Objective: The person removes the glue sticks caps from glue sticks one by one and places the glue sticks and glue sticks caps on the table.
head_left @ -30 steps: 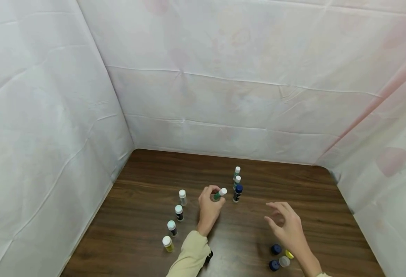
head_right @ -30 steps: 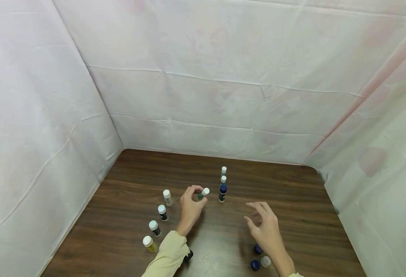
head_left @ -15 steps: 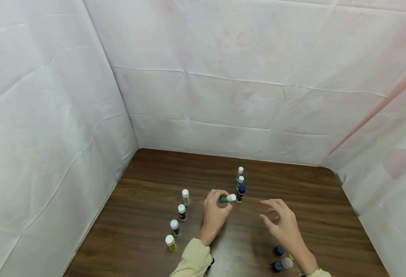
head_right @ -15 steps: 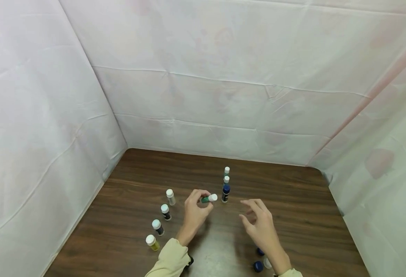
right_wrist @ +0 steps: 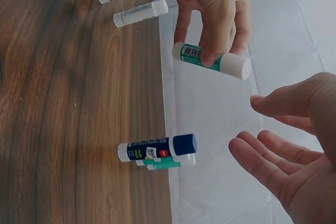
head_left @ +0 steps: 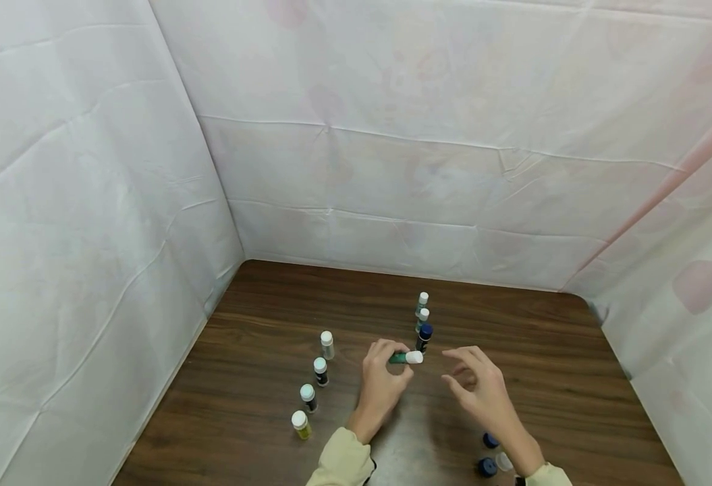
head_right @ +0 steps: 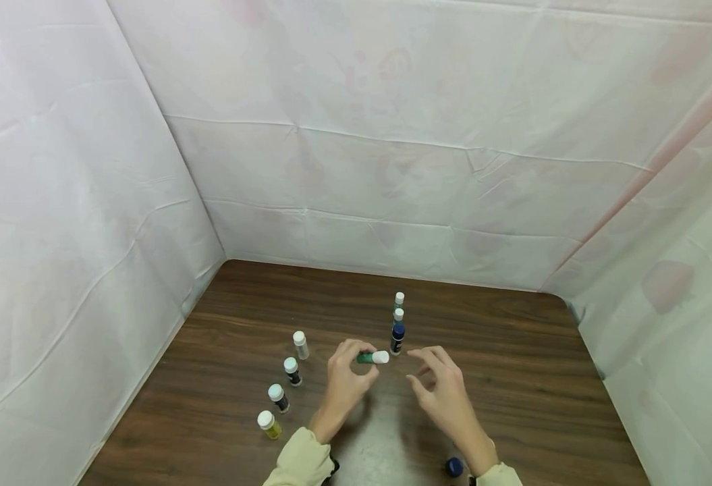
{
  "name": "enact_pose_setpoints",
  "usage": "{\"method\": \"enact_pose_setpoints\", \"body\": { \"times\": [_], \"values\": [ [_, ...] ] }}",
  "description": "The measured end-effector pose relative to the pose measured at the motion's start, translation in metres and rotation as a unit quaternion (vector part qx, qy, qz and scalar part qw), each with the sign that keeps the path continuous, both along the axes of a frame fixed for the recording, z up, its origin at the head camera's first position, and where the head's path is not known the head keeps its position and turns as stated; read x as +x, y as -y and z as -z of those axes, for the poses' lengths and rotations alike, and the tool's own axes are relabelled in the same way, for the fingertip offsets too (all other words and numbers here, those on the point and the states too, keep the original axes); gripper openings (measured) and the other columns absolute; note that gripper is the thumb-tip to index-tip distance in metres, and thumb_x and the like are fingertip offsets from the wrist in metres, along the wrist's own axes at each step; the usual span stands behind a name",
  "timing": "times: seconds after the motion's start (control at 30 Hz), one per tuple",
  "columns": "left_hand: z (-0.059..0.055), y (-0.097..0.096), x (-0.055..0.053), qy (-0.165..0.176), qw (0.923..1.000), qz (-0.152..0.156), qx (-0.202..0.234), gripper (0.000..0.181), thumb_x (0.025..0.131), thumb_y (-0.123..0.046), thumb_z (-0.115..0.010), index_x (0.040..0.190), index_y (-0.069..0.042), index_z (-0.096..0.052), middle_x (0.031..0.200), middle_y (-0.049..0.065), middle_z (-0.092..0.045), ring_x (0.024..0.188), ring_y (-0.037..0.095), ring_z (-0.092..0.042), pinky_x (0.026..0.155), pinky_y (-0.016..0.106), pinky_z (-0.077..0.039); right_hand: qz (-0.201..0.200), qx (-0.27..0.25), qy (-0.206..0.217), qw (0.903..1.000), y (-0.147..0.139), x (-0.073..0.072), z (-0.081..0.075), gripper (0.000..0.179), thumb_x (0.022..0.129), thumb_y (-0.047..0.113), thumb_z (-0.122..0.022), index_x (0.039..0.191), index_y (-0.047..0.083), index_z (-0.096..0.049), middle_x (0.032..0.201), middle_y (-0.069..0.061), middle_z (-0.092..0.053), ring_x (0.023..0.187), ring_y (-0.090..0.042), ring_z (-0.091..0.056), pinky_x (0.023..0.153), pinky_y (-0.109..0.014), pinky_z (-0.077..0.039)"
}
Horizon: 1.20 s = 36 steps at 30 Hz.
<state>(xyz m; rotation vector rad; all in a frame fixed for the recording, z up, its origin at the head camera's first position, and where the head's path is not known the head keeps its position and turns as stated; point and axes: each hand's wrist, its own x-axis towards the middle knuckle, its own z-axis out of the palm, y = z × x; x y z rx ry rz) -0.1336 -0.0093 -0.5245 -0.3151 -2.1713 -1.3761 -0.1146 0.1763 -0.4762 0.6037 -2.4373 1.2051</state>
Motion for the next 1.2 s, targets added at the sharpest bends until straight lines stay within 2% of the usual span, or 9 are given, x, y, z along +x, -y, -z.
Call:
{"method": "enact_pose_setpoints", "body": {
  "times": [0.2,0.5,0.7,0.93,1.1,1.2],
  "values": [
    [0.001,-0.001,0.003,-0.019,0.9996,0.007,-0.018,0.033,0.061,0.008,-0.073,0.086,-0.013,-0.068,0.088,-0.004,-0.062,0.081,0.014,-0.055,0.07,0.027,-0.049,-0.015,-0.008,0.006,0.9998,0.007,-0.002,0.004,0.05,0.064,-0.014,-0.078,0.106,0.01,-0.066,0.1,0.0,-0.058,0.072,-0.018,-0.061,0.055,-0.021,-0.053],
    [-0.002,-0.004,0.007,-0.04,0.9983,0.017,-0.039,0.031,0.061,0.006,-0.074,0.086,-0.012,-0.067,0.089,-0.004,-0.063,0.081,0.012,-0.055,0.07,0.023,-0.048,-0.03,-0.021,0.013,0.9993,0.016,-0.001,0.007,0.044,0.065,-0.015,-0.077,0.102,0.006,-0.066,0.099,-0.008,-0.06,0.07,-0.014,-0.061,0.052,-0.02,-0.052],
    [-0.003,-0.007,0.01,-0.032,0.9979,0.021,-0.053,0.027,0.067,0.0,-0.076,0.087,-0.015,-0.067,0.09,-0.008,-0.061,0.083,0.009,-0.054,0.072,0.022,-0.048,-0.044,-0.033,0.017,0.9983,0.022,-0.001,0.009,0.037,0.068,-0.013,-0.077,0.099,0.004,-0.066,0.096,-0.003,-0.06,0.071,-0.013,-0.062,0.053,-0.021,-0.052],
    [-0.002,-0.007,0.012,-0.038,0.9976,0.025,-0.052,0.029,0.065,0.002,-0.077,0.086,-0.015,-0.068,0.089,-0.008,-0.061,0.081,0.009,-0.054,0.069,0.021,-0.047,-0.049,-0.044,0.02,0.9976,0.024,-0.001,0.011,0.028,0.071,-0.007,-0.077,0.096,0.003,-0.068,0.091,-0.001,-0.061,0.073,-0.015,-0.062,0.055,-0.021,-0.053],
    [-0.003,-0.006,0.012,-0.048,0.9971,0.029,-0.053,0.03,0.065,0.003,-0.076,0.087,-0.016,-0.068,0.089,-0.007,-0.061,0.08,0.01,-0.054,0.069,0.021,-0.048,-0.05,-0.042,0.015,0.9977,0.024,-0.001,0.008,0.028,0.07,-0.007,-0.078,0.095,0.004,-0.069,0.09,0.0,-0.062,0.073,-0.014,-0.061,0.056,-0.02,-0.053],
    [-0.004,-0.006,0.013,-0.037,0.9975,0.03,-0.053,0.029,0.066,0.003,-0.076,0.086,-0.016,-0.068,0.089,-0.008,-0.061,0.081,0.009,-0.054,0.07,0.021,-0.048,-0.049,-0.04,0.008,0.9979,0.025,0.0,0.008,0.03,0.068,-0.01,-0.077,0.094,0.002,-0.069,0.089,-0.004,-0.062,0.071,-0.018,-0.062,0.055,-0.022,-0.054]
  ]
}}
